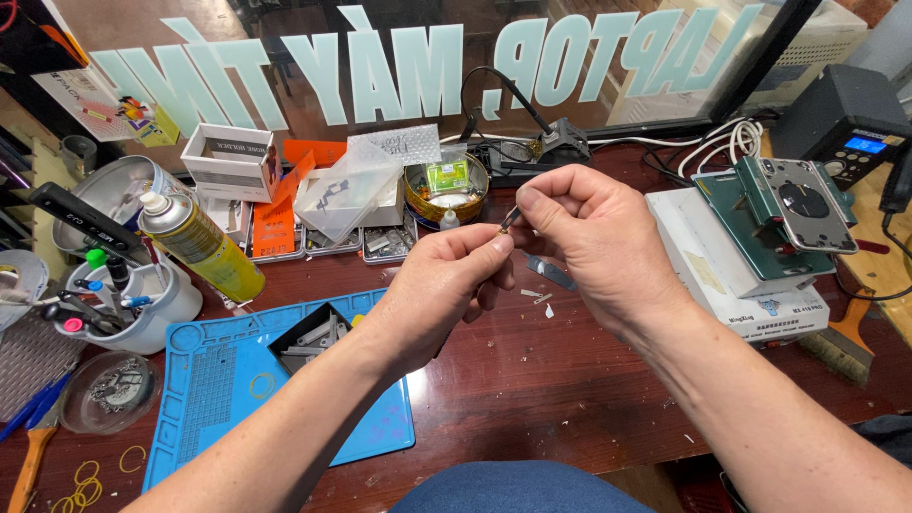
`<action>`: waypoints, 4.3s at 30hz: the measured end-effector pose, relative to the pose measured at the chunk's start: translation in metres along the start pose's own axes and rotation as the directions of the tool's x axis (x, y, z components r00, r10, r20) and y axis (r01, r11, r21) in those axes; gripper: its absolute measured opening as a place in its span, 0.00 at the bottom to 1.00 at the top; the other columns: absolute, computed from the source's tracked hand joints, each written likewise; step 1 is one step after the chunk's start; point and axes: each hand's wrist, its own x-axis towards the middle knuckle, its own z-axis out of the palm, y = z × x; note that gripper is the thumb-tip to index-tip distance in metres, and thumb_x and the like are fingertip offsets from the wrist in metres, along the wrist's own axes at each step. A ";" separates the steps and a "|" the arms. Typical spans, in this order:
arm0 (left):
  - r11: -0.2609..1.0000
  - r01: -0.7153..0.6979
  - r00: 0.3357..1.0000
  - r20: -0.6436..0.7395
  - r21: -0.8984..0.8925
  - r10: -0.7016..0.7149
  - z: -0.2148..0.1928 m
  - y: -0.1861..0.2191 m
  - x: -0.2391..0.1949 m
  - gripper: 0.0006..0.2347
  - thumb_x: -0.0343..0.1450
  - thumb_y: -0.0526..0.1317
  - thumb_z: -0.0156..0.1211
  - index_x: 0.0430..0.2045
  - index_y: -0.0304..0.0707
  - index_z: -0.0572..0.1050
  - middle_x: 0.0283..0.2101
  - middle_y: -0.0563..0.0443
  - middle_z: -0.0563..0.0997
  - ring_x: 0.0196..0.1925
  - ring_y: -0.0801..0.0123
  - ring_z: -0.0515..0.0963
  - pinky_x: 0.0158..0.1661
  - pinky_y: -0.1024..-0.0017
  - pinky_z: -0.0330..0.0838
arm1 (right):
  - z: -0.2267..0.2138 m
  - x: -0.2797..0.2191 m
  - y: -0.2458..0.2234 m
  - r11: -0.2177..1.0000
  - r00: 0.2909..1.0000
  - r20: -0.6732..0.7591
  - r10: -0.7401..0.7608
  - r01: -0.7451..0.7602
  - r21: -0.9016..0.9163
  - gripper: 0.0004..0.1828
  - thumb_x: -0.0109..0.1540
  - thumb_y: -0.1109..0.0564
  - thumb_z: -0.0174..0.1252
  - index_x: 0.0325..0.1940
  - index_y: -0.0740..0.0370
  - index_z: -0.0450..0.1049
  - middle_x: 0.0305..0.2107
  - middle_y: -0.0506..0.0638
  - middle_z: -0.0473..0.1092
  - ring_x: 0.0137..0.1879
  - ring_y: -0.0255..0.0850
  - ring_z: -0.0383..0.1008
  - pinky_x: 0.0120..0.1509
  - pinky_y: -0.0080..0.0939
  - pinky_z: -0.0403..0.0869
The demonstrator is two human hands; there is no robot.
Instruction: The person uses a hot air gun and a metal tool to work on the back of a disassembled smartphone. They apply heat to the camera area and use the tool to scrape or pry at the edges of the back panel.
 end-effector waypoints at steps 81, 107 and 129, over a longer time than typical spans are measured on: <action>0.886 -0.042 0.994 0.105 0.462 -0.008 0.199 -0.036 0.131 0.12 0.63 0.37 0.72 0.37 0.32 0.79 0.28 0.50 0.84 0.29 0.75 0.81 0.29 0.73 0.75 | -0.228 -0.065 0.012 0.990 0.919 -0.394 0.031 0.026 0.140 0.10 0.67 0.53 0.51 0.44 0.62 0.68 0.31 0.49 0.75 0.35 0.35 0.79 0.39 0.35 0.79; 0.361 -0.382 0.871 0.201 0.851 0.447 0.247 -0.065 0.260 0.05 0.66 0.36 0.65 0.26 0.32 0.78 0.37 0.40 0.77 0.43 0.45 0.78 0.42 0.52 0.72 | -0.334 -0.024 -0.008 0.896 0.887 -0.444 0.123 -0.292 -0.335 0.14 0.62 0.60 0.59 0.52 0.67 0.76 0.30 0.48 0.75 0.26 0.32 0.73 0.25 0.33 0.70; 0.159 -0.279 0.824 0.151 0.947 0.547 0.261 -0.072 0.247 0.20 0.67 0.45 0.68 0.50 0.34 0.78 0.62 0.27 0.68 0.68 0.35 0.60 0.63 0.40 0.55 | -0.384 0.008 -0.019 0.732 0.942 -0.301 0.151 -0.311 -0.606 0.17 0.60 0.59 0.59 0.54 0.60 0.78 0.30 0.44 0.78 0.27 0.31 0.77 0.26 0.32 0.73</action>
